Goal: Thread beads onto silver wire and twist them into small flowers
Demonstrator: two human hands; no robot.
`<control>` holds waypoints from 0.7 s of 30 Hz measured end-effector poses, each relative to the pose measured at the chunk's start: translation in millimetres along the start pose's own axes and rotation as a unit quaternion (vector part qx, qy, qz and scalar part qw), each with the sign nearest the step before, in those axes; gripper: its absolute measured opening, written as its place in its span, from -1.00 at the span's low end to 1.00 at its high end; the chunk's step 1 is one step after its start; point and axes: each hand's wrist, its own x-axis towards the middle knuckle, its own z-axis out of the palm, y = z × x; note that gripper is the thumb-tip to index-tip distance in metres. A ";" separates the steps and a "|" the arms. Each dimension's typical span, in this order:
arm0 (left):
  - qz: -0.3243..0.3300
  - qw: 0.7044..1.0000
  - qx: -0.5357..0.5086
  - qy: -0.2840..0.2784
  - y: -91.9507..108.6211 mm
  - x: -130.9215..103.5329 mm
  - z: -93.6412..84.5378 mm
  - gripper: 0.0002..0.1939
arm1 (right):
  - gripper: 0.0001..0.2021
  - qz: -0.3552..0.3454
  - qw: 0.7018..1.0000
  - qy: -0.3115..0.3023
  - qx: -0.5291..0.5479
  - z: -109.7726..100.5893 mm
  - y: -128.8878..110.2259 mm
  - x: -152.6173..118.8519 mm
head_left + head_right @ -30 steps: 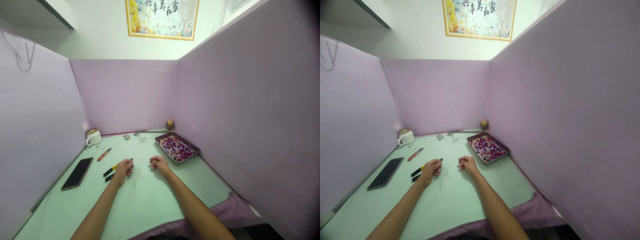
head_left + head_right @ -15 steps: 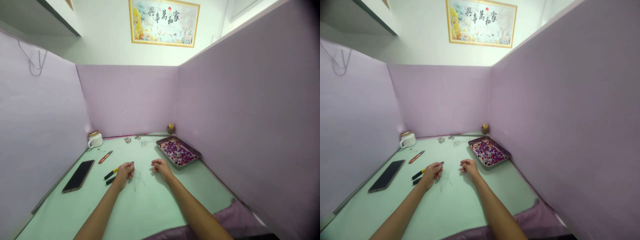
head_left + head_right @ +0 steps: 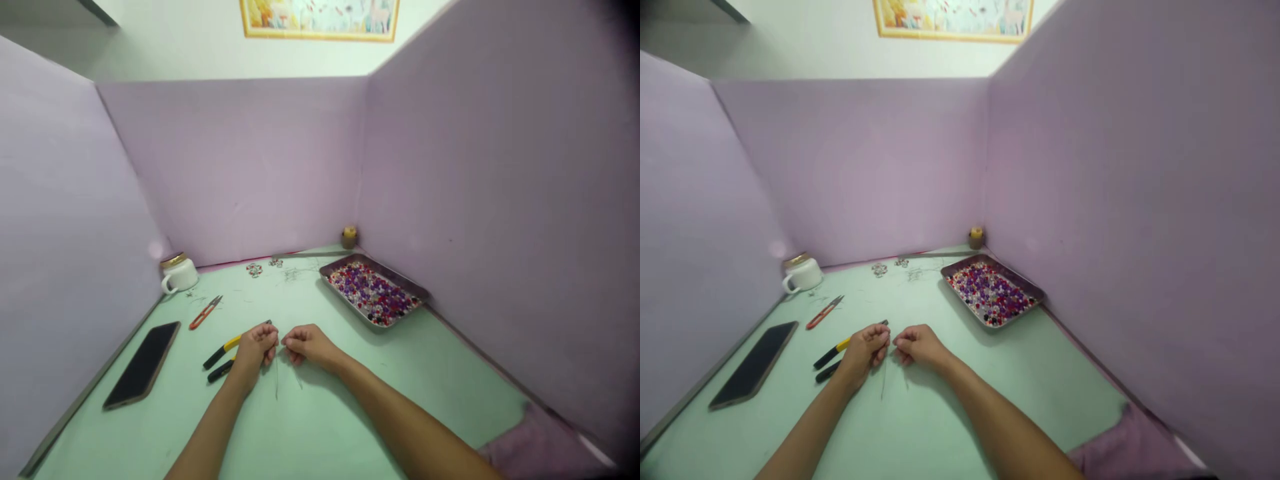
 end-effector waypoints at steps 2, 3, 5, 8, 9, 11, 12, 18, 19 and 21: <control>-0.009 1.000 0.007 -0.004 0.4 1.2 0.6 -0.81 | -0.82 0.004 1.000 -0.009 -0.002 -2.0 -1.5 -2.0; -0.011 1.000 0.009 -0.005 0.7 1.3 1.0 -0.81 | -0.83 0.004 1.000 -0.011 -0.004 -2.0 -2.5 -2.8; -0.010 1.000 0.012 -0.005 1.0 0.9 2.2 -0.80 | -0.84 0.005 1.000 -0.011 -0.007 -0.9 -4.6 -4.5; -0.005 1.000 0.017 -0.003 1.0 -0.4 4.0 -0.79 | -0.86 0.009 1.000 -0.019 0.003 0.5 -7.8 -7.4; -0.004 1.000 0.019 -0.003 1.0 -0.9 4.5 -0.79 | -0.87 0.013 1.000 -0.024 0.014 0.3 -8.9 -8.3; -0.005 1.000 0.024 -0.002 1.4 -1.6 5.3 -0.78 | -0.87 0.033 0.998 -0.042 0.045 -1.3 -10.8 -9.5; -0.006 1.000 0.026 -0.001 1.7 -1.8 5.7 -0.77 | -0.87 0.050 0.995 -0.054 0.062 -2.4 -11.6 -9.8; -0.014 1.000 0.015 -0.010 4.3 -2.4 8.6 -0.76 | -0.91 0.101 0.982 -0.112 0.112 -8.5 -15.8 -9.7; -0.015 1.000 0.011 -0.014 4.7 -2.7 9.1 -0.76 | -0.91 0.102 0.982 -0.117 0.111 -8.9 -16.7 -10.2; -0.016 1.000 0.002 -0.021 5.6 -3.6 9.7 -0.76 | -0.90 0.106 0.981 -0.123 0.107 -8.9 -18.4 -11.4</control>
